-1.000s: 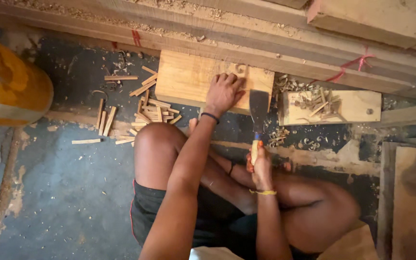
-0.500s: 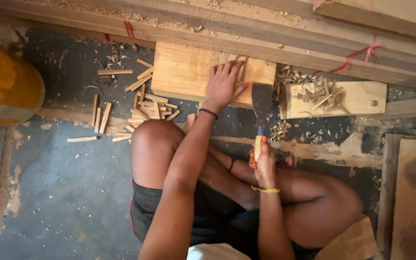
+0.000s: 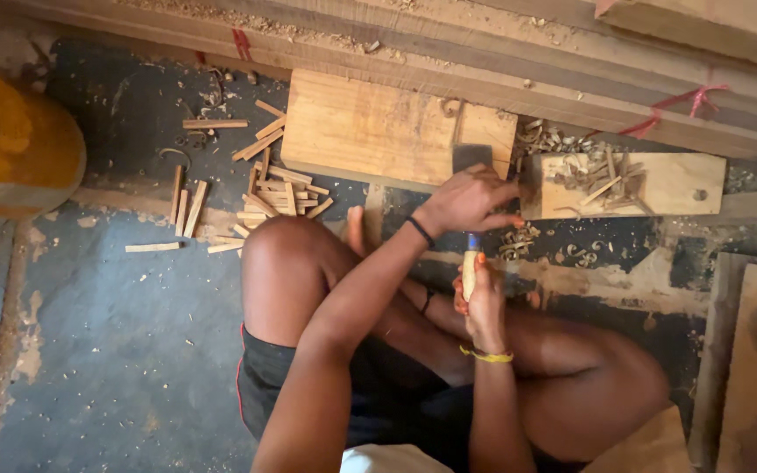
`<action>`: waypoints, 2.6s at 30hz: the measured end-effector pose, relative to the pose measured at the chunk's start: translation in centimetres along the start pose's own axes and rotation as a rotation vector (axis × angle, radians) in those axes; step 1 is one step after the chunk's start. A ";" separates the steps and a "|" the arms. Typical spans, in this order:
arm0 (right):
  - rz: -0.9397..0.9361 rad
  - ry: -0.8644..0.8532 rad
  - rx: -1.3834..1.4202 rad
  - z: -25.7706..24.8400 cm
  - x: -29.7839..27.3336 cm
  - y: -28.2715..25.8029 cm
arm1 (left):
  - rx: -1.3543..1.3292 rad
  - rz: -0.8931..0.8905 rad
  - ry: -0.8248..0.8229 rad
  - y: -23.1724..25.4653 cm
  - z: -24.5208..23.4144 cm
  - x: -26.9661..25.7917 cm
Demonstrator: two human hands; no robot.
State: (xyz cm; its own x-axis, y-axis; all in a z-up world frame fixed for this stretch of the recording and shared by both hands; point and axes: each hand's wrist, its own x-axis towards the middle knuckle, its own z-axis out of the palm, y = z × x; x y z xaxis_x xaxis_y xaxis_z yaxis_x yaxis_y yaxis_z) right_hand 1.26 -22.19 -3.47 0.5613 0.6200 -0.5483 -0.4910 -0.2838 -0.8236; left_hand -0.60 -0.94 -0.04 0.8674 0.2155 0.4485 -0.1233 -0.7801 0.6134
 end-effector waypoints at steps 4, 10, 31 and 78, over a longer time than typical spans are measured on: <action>0.080 0.014 -0.019 0.7 0.1 0.0 | 0.056 -0.065 0.016 -0.9 0.3 0.0; 0.093 -0.016 -0.051 1.0 -0.1 -0.1 | -0.048 -0.110 0.008 -2.2 0.9 -0.3; 0.085 0.107 -0.249 1.7 1.3 1.5 | -0.041 -0.103 0.045 -3.4 1.2 -0.3; 0.003 0.080 0.105 -2.2 3.2 -0.4 | 0.563 -0.640 0.195 -4.8 -1.6 -1.0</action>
State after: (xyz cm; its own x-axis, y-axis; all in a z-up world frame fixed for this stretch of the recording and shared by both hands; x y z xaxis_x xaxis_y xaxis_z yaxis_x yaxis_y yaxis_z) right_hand 4.75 -21.69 -5.25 0.6090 0.5580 -0.5637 -0.5573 -0.2047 -0.8047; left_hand -1.60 3.52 -2.38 0.5842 0.7681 0.2621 0.6605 -0.6377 0.3964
